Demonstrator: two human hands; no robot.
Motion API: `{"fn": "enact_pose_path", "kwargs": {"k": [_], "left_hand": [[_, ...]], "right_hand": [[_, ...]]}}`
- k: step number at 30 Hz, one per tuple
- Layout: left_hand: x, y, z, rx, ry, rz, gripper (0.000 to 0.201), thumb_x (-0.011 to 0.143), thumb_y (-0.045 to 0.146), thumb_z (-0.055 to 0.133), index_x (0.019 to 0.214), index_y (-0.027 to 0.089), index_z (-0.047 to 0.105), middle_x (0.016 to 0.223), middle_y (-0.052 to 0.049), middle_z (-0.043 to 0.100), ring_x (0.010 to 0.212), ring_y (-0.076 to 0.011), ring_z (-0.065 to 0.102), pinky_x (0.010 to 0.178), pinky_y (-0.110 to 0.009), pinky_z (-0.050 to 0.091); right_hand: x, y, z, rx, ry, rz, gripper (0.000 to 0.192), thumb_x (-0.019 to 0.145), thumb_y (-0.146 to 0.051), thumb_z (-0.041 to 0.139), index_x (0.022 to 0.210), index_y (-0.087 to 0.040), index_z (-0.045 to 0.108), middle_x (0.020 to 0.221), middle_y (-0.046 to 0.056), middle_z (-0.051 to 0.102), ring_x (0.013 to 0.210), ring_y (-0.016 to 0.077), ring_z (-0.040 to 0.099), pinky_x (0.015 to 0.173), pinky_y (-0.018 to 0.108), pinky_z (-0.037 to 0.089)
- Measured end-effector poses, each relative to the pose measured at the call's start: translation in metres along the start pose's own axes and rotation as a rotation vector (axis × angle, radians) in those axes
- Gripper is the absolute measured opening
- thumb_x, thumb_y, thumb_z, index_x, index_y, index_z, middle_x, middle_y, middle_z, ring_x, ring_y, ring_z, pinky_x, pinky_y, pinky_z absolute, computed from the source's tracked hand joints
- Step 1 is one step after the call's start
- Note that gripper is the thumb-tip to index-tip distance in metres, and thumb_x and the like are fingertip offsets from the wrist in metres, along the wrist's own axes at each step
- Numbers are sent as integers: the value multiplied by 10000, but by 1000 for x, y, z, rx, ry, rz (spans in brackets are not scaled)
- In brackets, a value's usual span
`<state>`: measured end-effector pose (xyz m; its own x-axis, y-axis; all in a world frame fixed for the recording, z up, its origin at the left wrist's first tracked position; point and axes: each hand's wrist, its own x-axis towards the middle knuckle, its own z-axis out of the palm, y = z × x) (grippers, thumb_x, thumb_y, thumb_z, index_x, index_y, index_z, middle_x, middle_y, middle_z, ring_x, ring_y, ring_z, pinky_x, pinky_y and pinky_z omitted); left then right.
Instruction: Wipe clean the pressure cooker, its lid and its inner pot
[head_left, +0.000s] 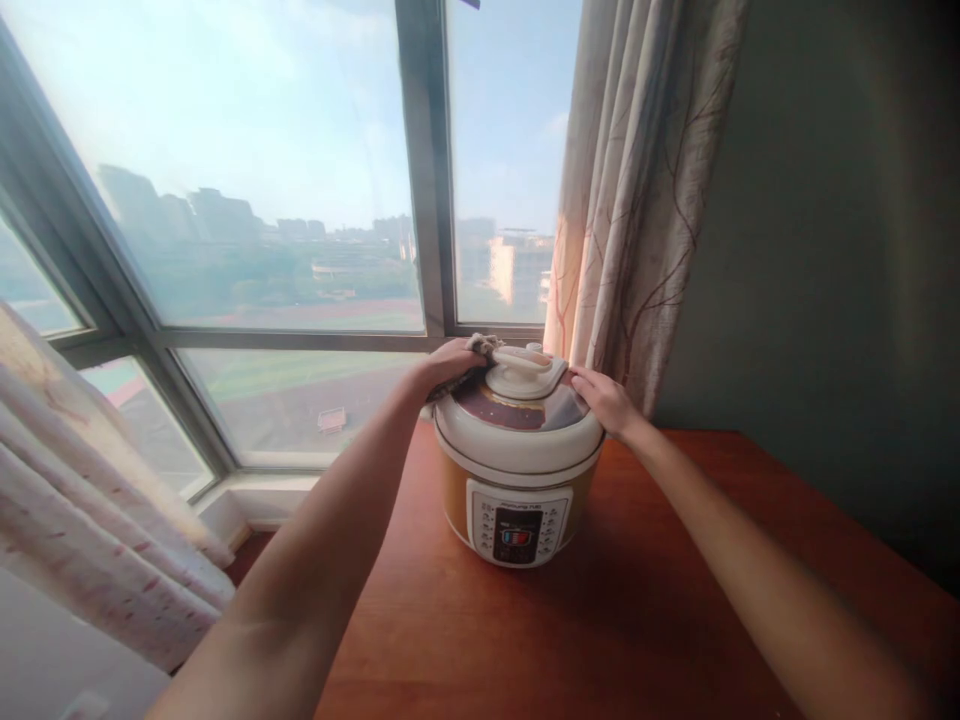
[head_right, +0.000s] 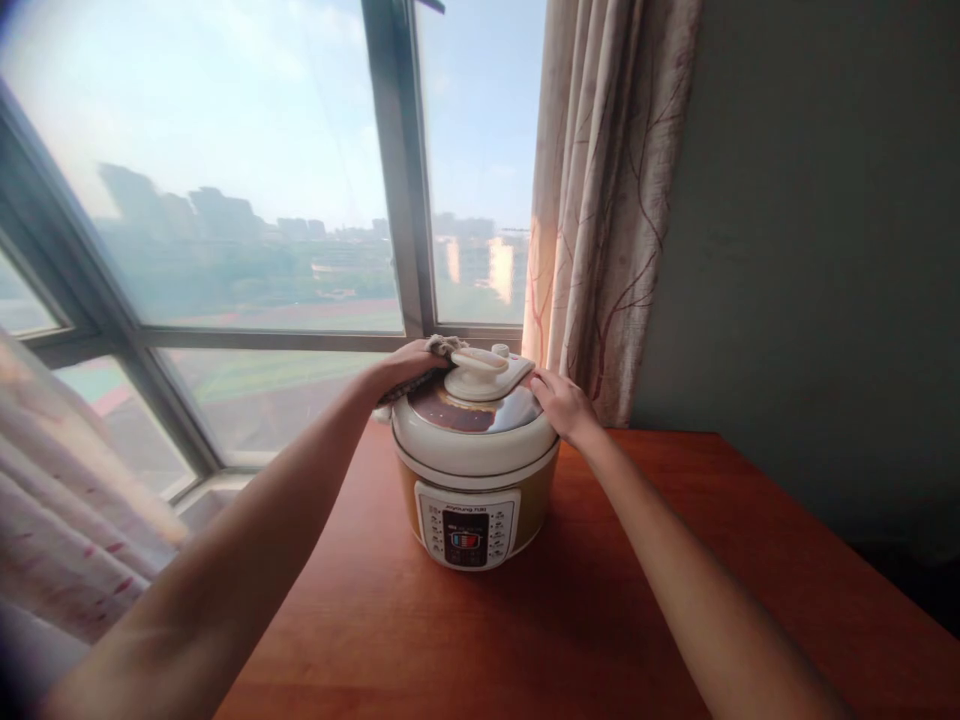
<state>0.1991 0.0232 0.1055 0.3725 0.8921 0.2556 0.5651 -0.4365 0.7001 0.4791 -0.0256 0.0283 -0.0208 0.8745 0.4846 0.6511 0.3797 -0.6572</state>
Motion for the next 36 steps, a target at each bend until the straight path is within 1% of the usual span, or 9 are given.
{"fn": "enact_pose_path", "kwargs": {"k": [5,11,13,17,21,25,28,32,36], "left_hand": [[24,8,5,4,-96,3,356,676,364,688,912,102,738,949,-99,755,989,-280,625,917,-346,498],[13,-3,1,-56,-99,37,436,685,429,682,991,124,744,1010,-79,753,992,-284,637,914,-347,507],[2,-11,-1,-77,-45,40,475,693,439,662,1045,131,739,1068,-76,746,1022,-293,637,940,-362,502],[-27,-24,-1,-149,151,70,563,740,464,625,1209,158,684,1254,-71,690,1149,-307,603,1035,-393,452],[-59,-27,4,-193,209,168,580,819,522,585,1286,183,647,1309,-65,662,1211,-313,583,1069,-399,431],[-92,-25,17,-90,366,233,579,869,518,538,1335,185,615,1392,-85,600,1265,-308,551,1112,-412,394],[-116,-18,29,11,452,280,506,898,458,496,1301,188,639,1439,-90,553,1325,-294,500,1142,-414,361],[-142,3,38,96,439,293,441,881,352,479,1254,215,668,1446,-69,546,1340,-290,487,1139,-432,367],[-158,26,37,243,315,279,524,796,281,522,1308,262,634,1475,-20,522,1430,-301,369,1172,-469,315]], "right_hand": [[0,1,0,7,-7,-12,436,909,-396,409,1188,-212,689,1237,87,685,1191,273,593,1048,420,415],[-2,-2,-2,-24,5,23,448,904,-415,416,1201,-212,683,1255,88,677,1220,277,580,1063,426,408],[-3,-3,-3,-34,8,45,467,905,-420,415,1224,-198,673,1278,100,665,1230,277,576,1064,424,411],[-3,-5,-3,-37,9,52,483,906,-425,413,1232,-180,673,1275,115,667,1222,279,584,1064,422,414],[-3,-6,-3,-30,15,46,462,909,-424,420,1214,-202,686,1251,94,683,1209,269,594,1062,411,418],[-3,-5,-1,-9,31,64,441,907,-416,433,1211,-224,688,1267,71,678,1229,252,583,1080,399,403],[-3,-3,0,-6,31,64,441,909,-418,430,1212,-229,690,1269,69,677,1236,255,577,1087,406,397],[-3,-2,0,1,34,57,453,909,-417,424,1224,-218,682,1282,81,667,1241,259,572,1085,414,400],[-2,-1,0,12,24,9,423,911,-405,424,1182,-234,701,1242,66,690,1225,257,583,1092,417,395]]}}
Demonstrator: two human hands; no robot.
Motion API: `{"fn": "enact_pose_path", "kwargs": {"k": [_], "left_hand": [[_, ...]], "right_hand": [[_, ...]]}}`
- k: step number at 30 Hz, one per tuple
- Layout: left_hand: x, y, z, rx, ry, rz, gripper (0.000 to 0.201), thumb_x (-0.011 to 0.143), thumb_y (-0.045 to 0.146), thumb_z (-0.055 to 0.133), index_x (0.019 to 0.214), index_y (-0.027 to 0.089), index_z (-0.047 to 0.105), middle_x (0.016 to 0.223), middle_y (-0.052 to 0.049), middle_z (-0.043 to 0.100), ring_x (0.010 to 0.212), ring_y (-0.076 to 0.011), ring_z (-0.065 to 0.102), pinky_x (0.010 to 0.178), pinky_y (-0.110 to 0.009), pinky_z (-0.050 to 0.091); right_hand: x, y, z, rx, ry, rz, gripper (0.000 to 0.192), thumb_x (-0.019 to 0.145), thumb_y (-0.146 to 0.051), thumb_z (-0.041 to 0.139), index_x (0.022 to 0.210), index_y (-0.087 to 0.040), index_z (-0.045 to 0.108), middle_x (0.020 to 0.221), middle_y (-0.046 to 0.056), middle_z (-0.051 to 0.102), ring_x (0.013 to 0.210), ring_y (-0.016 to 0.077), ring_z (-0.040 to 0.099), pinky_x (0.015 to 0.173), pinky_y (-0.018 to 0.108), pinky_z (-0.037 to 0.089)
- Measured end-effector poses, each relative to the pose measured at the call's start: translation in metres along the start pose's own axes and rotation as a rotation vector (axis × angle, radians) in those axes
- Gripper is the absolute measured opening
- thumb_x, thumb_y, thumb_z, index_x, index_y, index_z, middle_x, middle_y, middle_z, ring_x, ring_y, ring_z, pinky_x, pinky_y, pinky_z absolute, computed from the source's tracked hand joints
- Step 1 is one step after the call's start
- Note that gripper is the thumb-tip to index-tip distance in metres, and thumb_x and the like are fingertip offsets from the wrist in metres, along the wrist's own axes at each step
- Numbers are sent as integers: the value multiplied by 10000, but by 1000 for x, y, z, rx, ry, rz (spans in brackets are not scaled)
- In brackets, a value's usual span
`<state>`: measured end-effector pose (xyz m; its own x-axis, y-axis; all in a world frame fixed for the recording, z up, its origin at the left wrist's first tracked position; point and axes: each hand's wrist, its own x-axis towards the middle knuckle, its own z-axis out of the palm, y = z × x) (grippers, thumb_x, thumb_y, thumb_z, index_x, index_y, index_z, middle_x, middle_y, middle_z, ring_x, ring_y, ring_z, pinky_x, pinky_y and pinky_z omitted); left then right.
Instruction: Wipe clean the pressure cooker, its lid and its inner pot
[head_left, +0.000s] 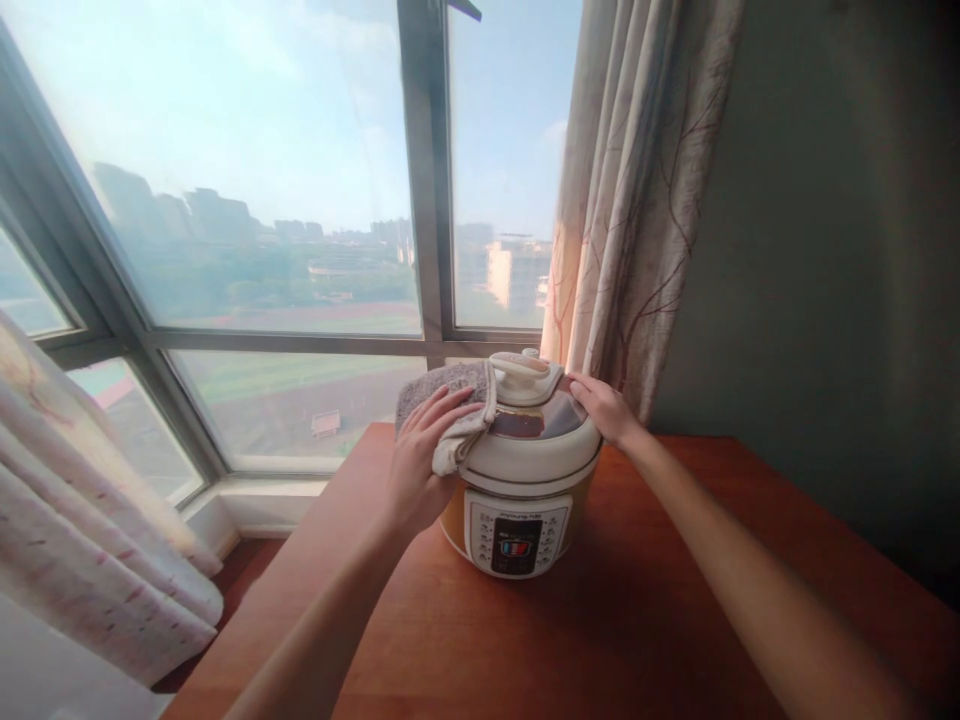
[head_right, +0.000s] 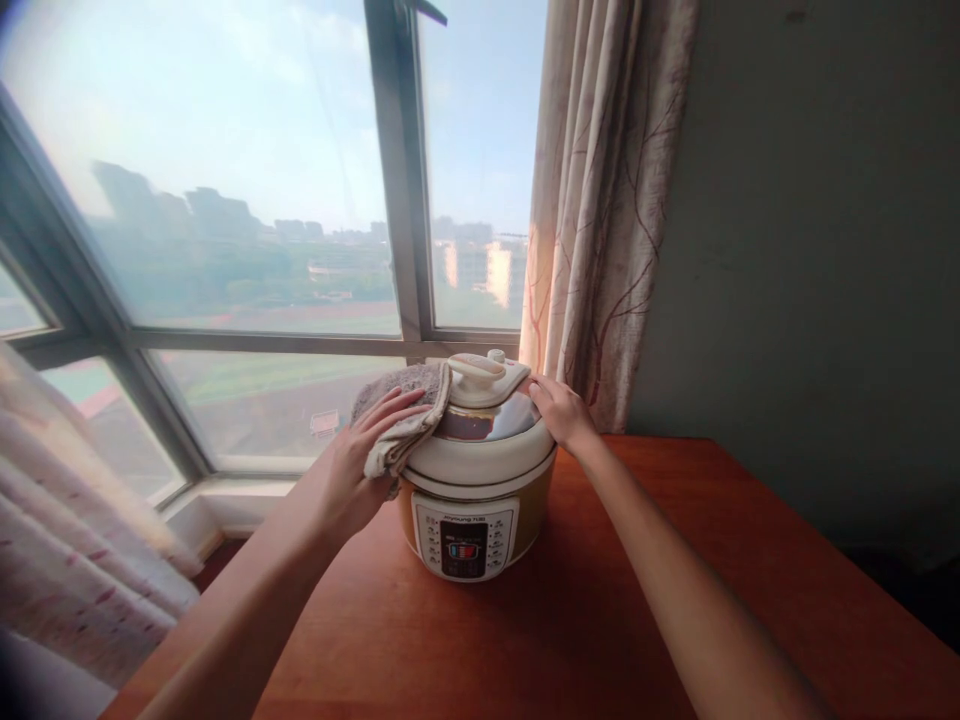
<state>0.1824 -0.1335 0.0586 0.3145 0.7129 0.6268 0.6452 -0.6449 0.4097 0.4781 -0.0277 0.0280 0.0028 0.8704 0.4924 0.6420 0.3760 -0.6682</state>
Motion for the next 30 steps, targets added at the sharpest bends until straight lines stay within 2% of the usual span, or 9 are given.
{"fn": "enact_pose_path", "kwargs": {"k": [2,5,9,14,17,19,22,26,30], "left_hand": [[0,3,-4,40,-62,20,580,768,258,517,1341,287,608,1489,-2,507,1446,-300,341,1177,-486,302],[9,-5,-6,78,-113,35,603,765,238,496,1359,286,591,1514,0,474,1445,-294,344,1176,-491,301],[41,-25,-2,110,-114,74,580,782,245,528,1358,215,585,1494,-54,497,1405,-275,400,1195,-443,280],[96,-33,3,-47,-239,36,405,814,282,528,1175,240,707,1245,-37,692,1183,-264,595,1068,-348,426],[114,-33,4,-171,-288,-25,365,778,296,564,1094,229,735,1080,-37,753,1048,-268,655,958,-323,492],[115,-33,6,-203,-294,-57,364,766,312,581,1082,216,733,1070,-43,756,1052,-276,653,943,-322,497],[106,-30,9,-149,-253,-72,370,779,318,571,1102,214,719,1193,-53,720,1168,-287,601,993,-338,471],[91,-19,13,55,-195,-36,429,770,233,561,1179,251,689,1346,-29,639,1308,-263,500,1112,-354,376],[79,-6,12,241,-171,17,565,733,144,539,1278,258,637,1387,-16,608,1315,-252,495,1149,-364,329]], "right_hand": [[0,1,0,0,-1,2,421,914,-408,423,1185,-240,699,1249,60,686,1227,253,582,1092,416,397],[1,2,0,-3,-4,16,431,918,-411,420,1207,-236,688,1270,60,676,1236,251,575,1090,415,400],[1,2,0,-10,5,14,436,915,-398,424,1205,-215,692,1272,80,674,1242,262,573,1099,414,389],[1,2,1,-12,8,13,458,914,-406,418,1223,-195,682,1295,93,659,1254,263,564,1099,412,388],[1,2,0,-15,3,4,448,917,-399,412,1212,-206,688,1278,84,669,1245,262,568,1099,417,386],[0,2,-1,-15,6,5,429,915,-391,416,1201,-230,692,1267,64,677,1240,258,569,1099,419,386],[0,2,0,-13,16,22,429,908,-395,424,1201,-233,692,1269,63,675,1246,258,565,1099,414,386],[0,4,1,-16,19,53,460,907,-415,418,1233,-219,676,1291,81,659,1254,259,561,1091,414,396],[1,5,2,-6,11,44,444,913,-412,420,1236,-241,673,1302,65,656,1255,249,560,1093,421,393]]}}
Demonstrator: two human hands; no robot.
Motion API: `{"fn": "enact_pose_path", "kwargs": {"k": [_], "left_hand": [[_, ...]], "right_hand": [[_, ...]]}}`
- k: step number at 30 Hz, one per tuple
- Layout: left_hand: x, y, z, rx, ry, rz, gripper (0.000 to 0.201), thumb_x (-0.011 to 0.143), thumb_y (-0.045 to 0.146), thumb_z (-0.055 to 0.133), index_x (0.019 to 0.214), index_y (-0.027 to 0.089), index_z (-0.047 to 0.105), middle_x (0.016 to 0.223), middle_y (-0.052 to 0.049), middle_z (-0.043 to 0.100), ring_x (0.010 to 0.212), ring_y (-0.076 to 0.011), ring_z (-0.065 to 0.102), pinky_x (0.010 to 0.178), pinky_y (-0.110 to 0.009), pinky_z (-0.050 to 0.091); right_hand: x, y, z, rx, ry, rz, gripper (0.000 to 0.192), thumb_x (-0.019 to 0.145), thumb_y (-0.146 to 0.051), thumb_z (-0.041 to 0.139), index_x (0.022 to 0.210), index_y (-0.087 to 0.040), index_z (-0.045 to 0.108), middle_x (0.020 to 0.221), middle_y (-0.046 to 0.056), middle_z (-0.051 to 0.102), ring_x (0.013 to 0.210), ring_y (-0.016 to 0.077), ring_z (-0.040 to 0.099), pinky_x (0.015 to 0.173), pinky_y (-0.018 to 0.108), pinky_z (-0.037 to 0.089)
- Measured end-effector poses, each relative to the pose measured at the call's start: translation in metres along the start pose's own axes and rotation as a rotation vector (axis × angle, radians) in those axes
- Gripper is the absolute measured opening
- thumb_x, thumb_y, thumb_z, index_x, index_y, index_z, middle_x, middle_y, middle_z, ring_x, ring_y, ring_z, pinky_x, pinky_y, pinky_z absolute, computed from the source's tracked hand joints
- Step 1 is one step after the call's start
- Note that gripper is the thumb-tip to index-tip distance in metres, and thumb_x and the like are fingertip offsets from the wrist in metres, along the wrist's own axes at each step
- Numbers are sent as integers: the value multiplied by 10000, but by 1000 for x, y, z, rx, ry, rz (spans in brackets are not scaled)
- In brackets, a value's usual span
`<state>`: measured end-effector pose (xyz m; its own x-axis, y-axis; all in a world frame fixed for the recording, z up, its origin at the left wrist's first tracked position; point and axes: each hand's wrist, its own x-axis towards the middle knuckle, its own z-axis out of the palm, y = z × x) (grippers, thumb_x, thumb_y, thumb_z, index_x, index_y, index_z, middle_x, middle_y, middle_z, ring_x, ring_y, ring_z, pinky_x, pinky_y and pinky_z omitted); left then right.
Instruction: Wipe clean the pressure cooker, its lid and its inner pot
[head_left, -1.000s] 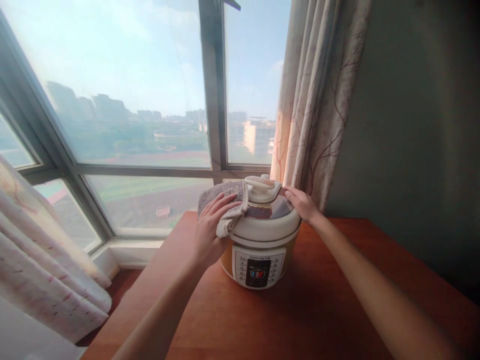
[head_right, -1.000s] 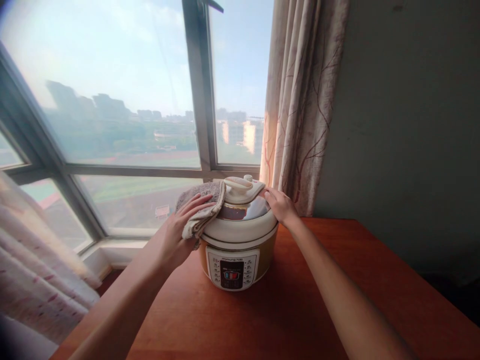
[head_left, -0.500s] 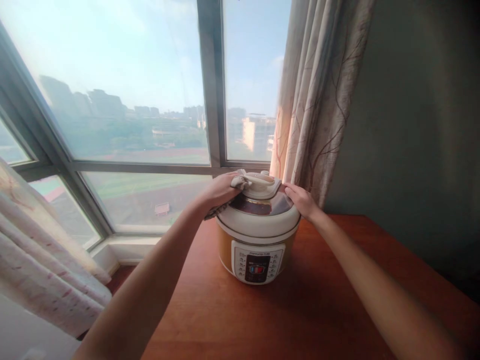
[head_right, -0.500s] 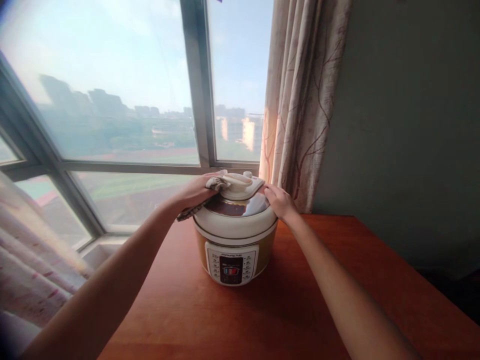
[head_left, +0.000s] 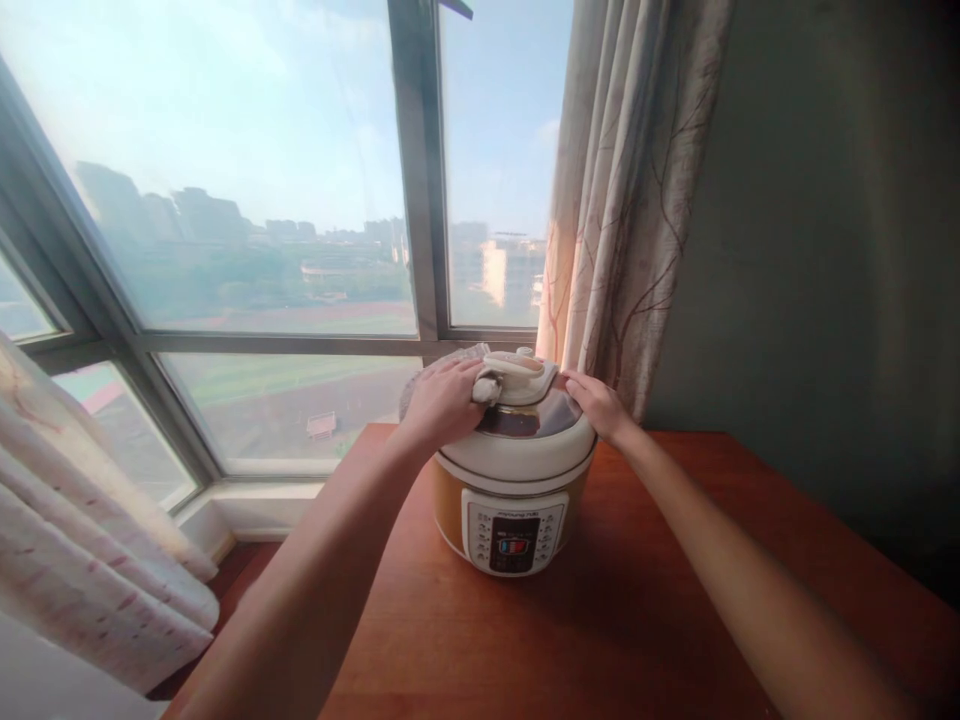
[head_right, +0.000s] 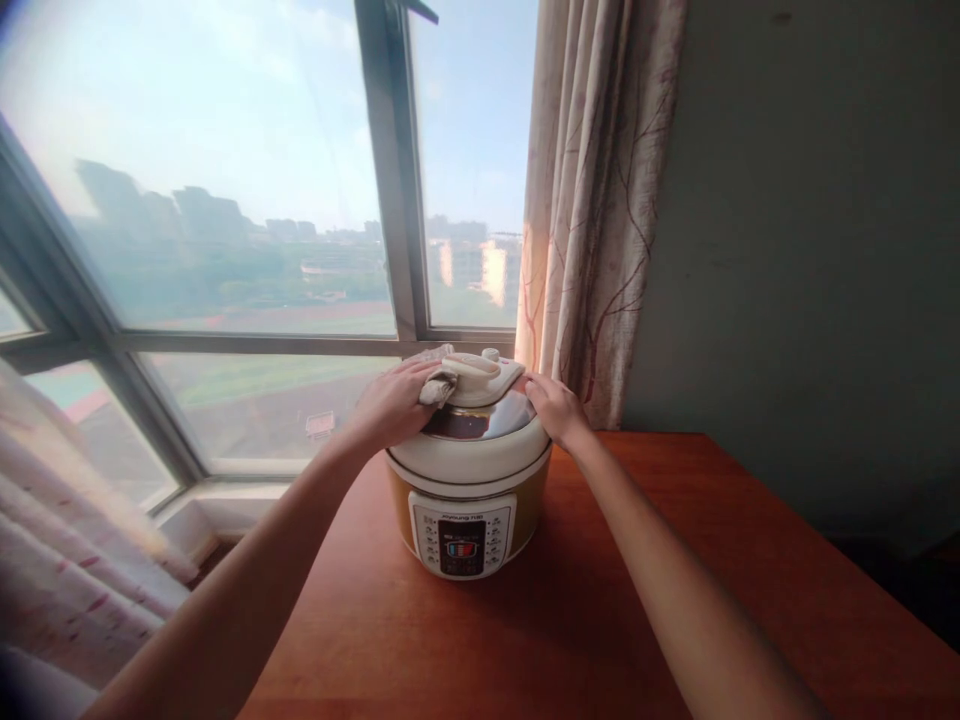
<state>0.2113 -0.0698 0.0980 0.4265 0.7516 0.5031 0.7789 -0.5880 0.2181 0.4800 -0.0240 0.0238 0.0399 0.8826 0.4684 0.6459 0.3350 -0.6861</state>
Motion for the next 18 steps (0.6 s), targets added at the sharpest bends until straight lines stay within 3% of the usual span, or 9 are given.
{"fn": "enact_pose_path", "kwargs": {"k": [8,15,18], "left_hand": [[-33,29,-2,163,-5,-15,692,704,172,544,1392,245,546,1499,-29,495,1363,-325,446,1124,-495,351],[-61,44,3,110,37,-22,795,636,134,543,1412,304,517,1537,4,438,1434,-346,343,1167,-593,235],[-76,47,8,69,86,10,774,682,159,542,1437,320,488,1529,13,449,1451,-336,311,1182,-591,193]], "right_hand": [[1,-1,0,15,-13,-19,424,916,-398,423,1213,-249,687,1283,58,669,1251,247,565,1096,415,392],[1,0,1,22,1,-4,416,915,-398,430,1207,-260,691,1280,54,671,1249,254,566,1084,432,407],[0,2,1,30,-5,-17,410,914,-401,431,1200,-270,694,1263,47,679,1250,254,566,1085,432,406]]}}
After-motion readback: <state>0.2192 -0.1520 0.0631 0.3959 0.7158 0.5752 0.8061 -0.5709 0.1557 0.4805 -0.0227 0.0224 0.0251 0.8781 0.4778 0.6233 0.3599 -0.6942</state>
